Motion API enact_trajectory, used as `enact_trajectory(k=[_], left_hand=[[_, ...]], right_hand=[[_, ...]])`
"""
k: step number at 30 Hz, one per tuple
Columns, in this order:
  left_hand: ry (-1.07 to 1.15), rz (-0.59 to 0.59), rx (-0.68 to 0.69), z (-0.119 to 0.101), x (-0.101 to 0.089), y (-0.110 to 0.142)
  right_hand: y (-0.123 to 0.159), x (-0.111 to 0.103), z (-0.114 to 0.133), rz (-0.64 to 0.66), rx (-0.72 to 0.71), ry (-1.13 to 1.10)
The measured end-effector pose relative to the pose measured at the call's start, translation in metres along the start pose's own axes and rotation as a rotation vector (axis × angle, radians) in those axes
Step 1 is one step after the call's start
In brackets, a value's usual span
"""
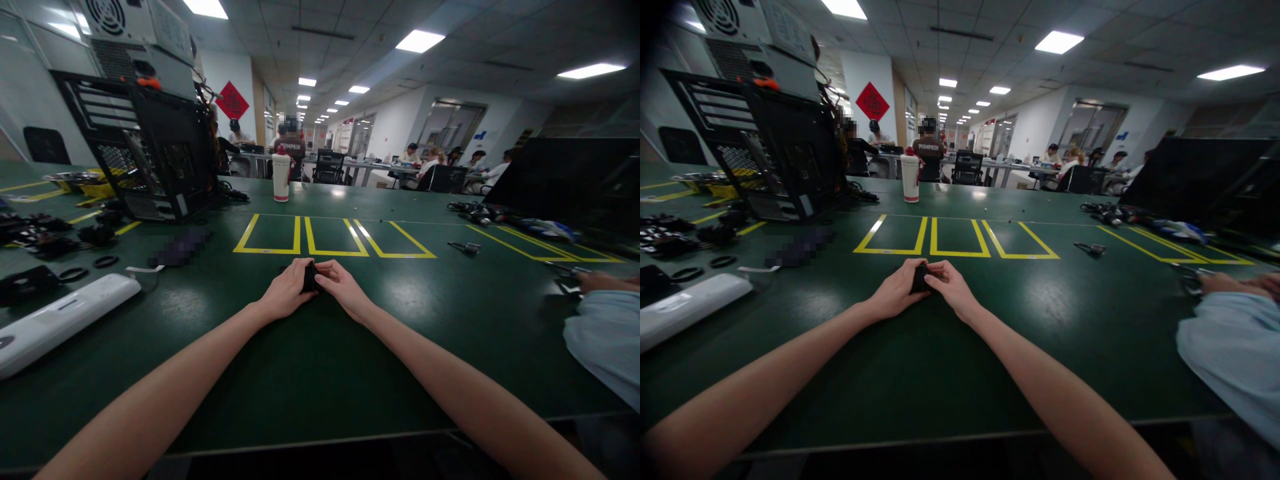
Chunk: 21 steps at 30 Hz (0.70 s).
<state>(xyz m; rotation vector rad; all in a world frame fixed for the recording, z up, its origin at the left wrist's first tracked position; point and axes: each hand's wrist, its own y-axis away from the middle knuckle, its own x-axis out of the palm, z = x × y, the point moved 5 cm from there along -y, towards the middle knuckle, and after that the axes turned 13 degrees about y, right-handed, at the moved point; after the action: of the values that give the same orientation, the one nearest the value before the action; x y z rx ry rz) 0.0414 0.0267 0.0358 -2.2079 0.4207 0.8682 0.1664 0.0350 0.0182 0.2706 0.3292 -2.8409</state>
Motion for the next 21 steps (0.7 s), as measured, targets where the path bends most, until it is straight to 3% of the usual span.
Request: enact_trajectory(k=[7,16,21], left_hand=[[0.003,-0.003,-0.009,0.000,0.000,0.000],[-0.031,-0.001,-0.009,0.001,0.002,-0.001],[-0.019,-0.003,-0.006,0.002,0.002,0.000]], right_hand=[[0.003,0.003,0.008,0.080,0.012,-0.058],[0.001,0.000,0.002,0.015,0.006,-0.011],[0.000,0.001,0.004,0.053,-0.006,0.045]])
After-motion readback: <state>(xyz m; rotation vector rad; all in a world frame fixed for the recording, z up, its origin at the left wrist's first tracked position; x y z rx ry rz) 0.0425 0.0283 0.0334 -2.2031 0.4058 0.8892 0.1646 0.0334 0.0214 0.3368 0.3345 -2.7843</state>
